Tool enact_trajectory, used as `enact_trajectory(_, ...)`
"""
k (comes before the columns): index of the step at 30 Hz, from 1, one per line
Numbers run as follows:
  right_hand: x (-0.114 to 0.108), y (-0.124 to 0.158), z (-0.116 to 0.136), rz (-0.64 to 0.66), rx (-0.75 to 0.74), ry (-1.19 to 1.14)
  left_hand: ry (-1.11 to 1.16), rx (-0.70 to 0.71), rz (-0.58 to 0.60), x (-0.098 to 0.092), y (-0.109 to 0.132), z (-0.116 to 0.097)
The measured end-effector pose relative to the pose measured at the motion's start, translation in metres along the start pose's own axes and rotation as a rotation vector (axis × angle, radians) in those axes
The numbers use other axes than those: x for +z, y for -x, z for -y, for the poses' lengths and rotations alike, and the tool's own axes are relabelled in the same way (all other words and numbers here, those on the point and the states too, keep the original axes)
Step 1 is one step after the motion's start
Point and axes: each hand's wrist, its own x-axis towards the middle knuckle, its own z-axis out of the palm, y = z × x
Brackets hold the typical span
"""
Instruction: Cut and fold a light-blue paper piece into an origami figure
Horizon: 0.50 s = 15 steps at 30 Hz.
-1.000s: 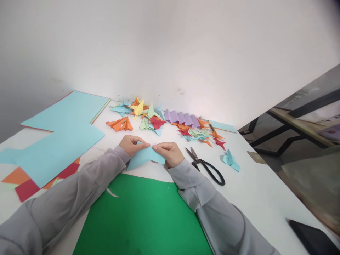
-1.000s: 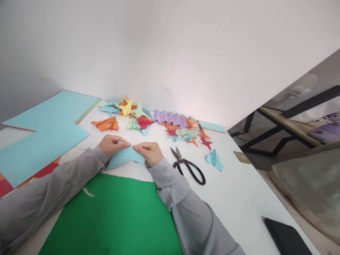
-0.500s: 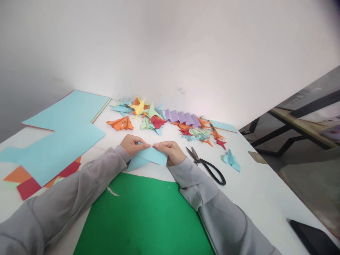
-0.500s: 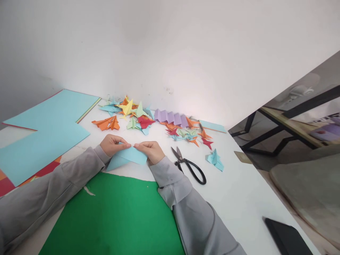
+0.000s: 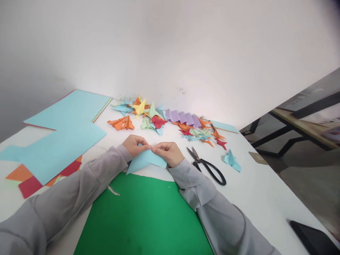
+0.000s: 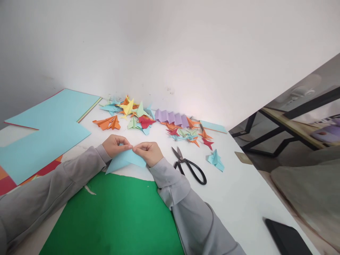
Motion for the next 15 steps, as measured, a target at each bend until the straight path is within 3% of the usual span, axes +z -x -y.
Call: enact_trajectory(15, 0.0016, 0.0019, 0.0062, -0.044, 0.062, -0.168, 0.209, -0.113, -0.160, 0.0034, -0.0042, 0.0032)
